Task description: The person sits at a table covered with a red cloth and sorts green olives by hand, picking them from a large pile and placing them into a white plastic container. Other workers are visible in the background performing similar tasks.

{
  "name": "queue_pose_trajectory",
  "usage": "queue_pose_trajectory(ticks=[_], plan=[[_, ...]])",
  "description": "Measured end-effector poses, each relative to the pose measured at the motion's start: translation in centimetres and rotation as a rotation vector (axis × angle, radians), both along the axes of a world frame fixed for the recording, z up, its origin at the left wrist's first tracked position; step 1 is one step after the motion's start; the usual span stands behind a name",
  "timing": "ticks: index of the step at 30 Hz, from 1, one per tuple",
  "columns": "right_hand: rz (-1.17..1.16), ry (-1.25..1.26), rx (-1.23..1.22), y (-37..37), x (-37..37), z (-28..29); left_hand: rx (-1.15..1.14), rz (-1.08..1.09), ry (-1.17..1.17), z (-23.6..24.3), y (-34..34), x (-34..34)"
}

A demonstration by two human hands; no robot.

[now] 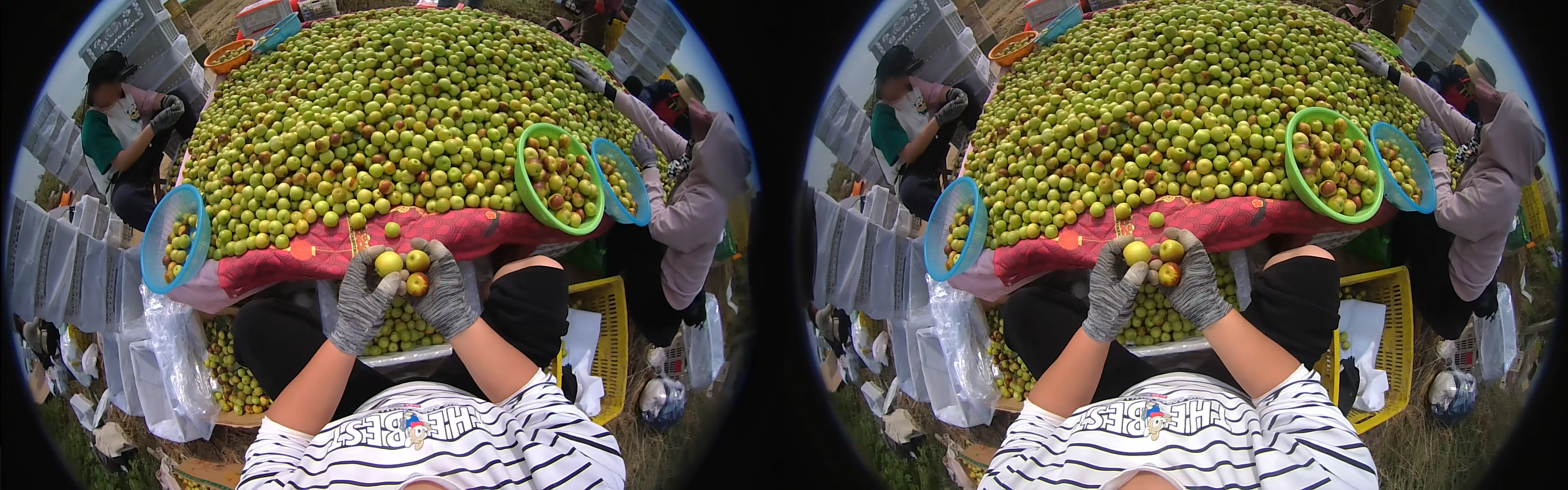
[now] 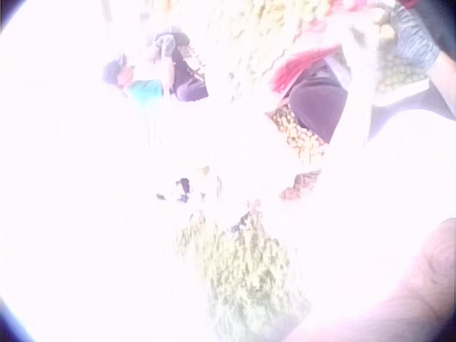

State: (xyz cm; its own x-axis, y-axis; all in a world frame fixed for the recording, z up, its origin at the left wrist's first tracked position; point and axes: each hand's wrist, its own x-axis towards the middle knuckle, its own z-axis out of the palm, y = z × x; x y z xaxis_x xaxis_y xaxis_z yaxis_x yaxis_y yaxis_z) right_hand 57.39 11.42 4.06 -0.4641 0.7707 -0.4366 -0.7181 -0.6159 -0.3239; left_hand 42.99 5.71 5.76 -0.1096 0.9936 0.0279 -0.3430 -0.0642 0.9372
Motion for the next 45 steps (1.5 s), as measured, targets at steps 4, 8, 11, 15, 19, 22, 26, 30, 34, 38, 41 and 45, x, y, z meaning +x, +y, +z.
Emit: queue_pose_trajectory(ticks=[4, 8, 11, 15, 19, 22, 26, 30, 34, 38, 41, 45], plan=[[-0.387, -0.413, 0.325, 6.3, 8.2, 2.9, -0.188, -0.144, -0.665, 0.3, 0.4, -2.2], [-0.842, -0.637, 0.072, 14.4, 18.9, 5.2, -0.381, -0.297, -0.257, -1.6, 0.8, -3.8], [-0.854, -0.712, 0.028, 17.4, 23.8, 5.2, -0.379, -0.548, 0.819, -3.6, 1.6, -4.1], [-0.773, -1.092, 0.176, 18.7, 26.2, 4.9, -0.277, -0.695, 1.393, -4.8, 1.7, -3.7], [-0.825, -1.763, 0.649, 19.1, 23.8, 3.9, -0.144, -0.721, 1.257, -3.3, 4.5, -4.4], [-0.457, -1.556, 0.952, 19.9, 17.9, 1.9, -0.088, -0.564, 1.131, -2.1, 8.6, -5.2], [0.059, -1.970, 1.149, 22.6, 9.9, 0.6, -0.004, -0.327, 1.116, -2.1, 13.9, -7.1], [0.220, -2.173, 1.110, 24.9, 5.5, -0.7, -0.138, -0.168, 1.171, -3.5, 15.6, -8.9], [0.095, -2.222, 1.208, 26.5, 4.6, -2.2, 0.014, -0.014, 1.261, -3.8, 18.1, -11.1], [0.096, -2.093, 1.197, 26.8, 3.7, -3.6, 0.013, -0.024, 1.213, -3.7, 19.9, -10.9], [0.080, -2.030, 1.153, 26.1, 1.8, -3.8, 0.100, -0.149, 1.232, -4.1, 20.3, -8.5], [0.125, -1.910, 1.290, 24.5, -0.7, -2.8, 0.069, -0.355, 1.381, -4.2, 21.3, -7.4]])
